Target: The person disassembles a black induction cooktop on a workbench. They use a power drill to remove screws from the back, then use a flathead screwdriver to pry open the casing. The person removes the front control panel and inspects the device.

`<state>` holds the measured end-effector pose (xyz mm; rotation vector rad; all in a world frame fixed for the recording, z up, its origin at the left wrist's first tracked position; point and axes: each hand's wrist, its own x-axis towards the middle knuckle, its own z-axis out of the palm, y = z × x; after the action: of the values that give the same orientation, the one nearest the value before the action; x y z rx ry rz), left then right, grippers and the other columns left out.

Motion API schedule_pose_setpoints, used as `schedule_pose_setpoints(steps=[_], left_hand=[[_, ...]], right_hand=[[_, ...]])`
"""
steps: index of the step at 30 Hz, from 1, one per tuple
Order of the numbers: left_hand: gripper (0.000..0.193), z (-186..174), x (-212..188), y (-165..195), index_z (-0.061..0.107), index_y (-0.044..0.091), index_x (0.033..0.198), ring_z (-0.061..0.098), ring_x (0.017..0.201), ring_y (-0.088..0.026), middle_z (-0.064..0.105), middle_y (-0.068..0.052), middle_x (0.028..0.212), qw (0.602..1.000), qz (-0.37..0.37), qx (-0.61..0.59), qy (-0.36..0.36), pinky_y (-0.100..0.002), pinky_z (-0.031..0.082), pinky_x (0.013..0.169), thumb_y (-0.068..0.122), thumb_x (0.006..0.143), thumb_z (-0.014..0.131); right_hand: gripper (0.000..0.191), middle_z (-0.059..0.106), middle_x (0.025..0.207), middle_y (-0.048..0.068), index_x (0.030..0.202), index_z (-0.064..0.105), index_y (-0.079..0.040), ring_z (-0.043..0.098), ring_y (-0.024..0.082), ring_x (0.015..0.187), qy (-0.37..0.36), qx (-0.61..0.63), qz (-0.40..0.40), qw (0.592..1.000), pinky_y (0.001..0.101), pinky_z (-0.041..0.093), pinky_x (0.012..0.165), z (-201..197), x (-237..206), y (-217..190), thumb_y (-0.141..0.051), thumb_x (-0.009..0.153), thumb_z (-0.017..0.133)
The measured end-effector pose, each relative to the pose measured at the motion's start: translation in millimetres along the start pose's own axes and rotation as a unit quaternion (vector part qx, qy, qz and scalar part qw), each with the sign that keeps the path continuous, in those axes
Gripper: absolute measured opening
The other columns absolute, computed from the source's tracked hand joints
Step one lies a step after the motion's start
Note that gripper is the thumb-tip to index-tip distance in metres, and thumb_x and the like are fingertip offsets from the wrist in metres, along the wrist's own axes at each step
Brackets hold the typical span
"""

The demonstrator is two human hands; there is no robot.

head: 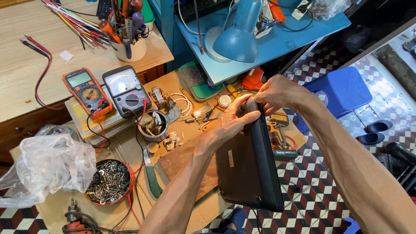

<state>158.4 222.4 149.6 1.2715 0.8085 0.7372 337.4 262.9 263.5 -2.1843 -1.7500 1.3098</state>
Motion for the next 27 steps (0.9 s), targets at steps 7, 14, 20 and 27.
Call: schedule_pose_setpoints(steps=[7, 14, 20, 27], left_hand=[[0.079, -1.8, -9.4, 5.1, 0.044, 0.028, 0.153, 0.068, 0.106, -0.026, 0.055, -0.015, 0.142, 1.000, -0.009, -0.008, 0.015, -0.035, 0.063, 0.072, 0.051, 0.083, 0.072], [0.091, 5.8, -12.2, 3.2, 0.038, 0.018, 0.159, 0.051, 0.136, -0.036, 0.047, -0.021, 0.152, 0.993, 0.081, 0.082, 0.034, -0.048, 0.046, 0.108, 0.056, 0.085, 0.074], [0.106, -7.8, -20.3, 1.5, 0.039, 0.018, 0.157, 0.052, 0.141, -0.036, 0.052, -0.021, 0.152, 0.985, 0.079, 0.150, 0.020, -0.050, 0.044, 0.115, 0.066, 0.072, 0.079], [0.101, 14.9, -42.7, -5.1, 0.025, 0.021, 0.162, 0.050, 0.136, -0.038, 0.047, -0.023, 0.148, 0.998, 0.020, 0.047, 0.043, -0.051, 0.044, 0.109, 0.060, 0.082, 0.071]], right_hand=[[0.029, 0.074, 0.087, 0.008, 0.100, 0.077, 0.003, 0.071, 0.016, 0.079, 0.008, -0.010, -0.018, 1.000, 0.0296, 0.061, 0.074, 4.0, -20.0, -7.2, -0.018, 0.083, 0.066], [0.029, 0.069, 0.085, 0.008, 0.101, 0.076, 0.006, 0.065, 0.015, 0.075, 0.030, 0.009, -0.004, 0.999, 0.0301, 0.056, 0.070, 8.6, -36.7, -18.2, -0.017, 0.086, 0.065], [0.031, 0.075, 0.092, 0.010, 0.112, 0.071, 0.000, 0.071, 0.014, 0.079, -0.013, 0.177, -0.064, 0.982, 0.0266, 0.058, 0.073, 27.5, -44.3, 16.2, -0.023, 0.094, 0.061], [0.044, 0.075, 0.089, 0.017, 0.103, 0.068, 0.006, 0.071, 0.020, 0.070, 0.161, 0.359, 0.019, 0.919, 0.0282, 0.052, 0.059, 97.2, -32.1, 167.2, -0.035, 0.104, 0.050]])
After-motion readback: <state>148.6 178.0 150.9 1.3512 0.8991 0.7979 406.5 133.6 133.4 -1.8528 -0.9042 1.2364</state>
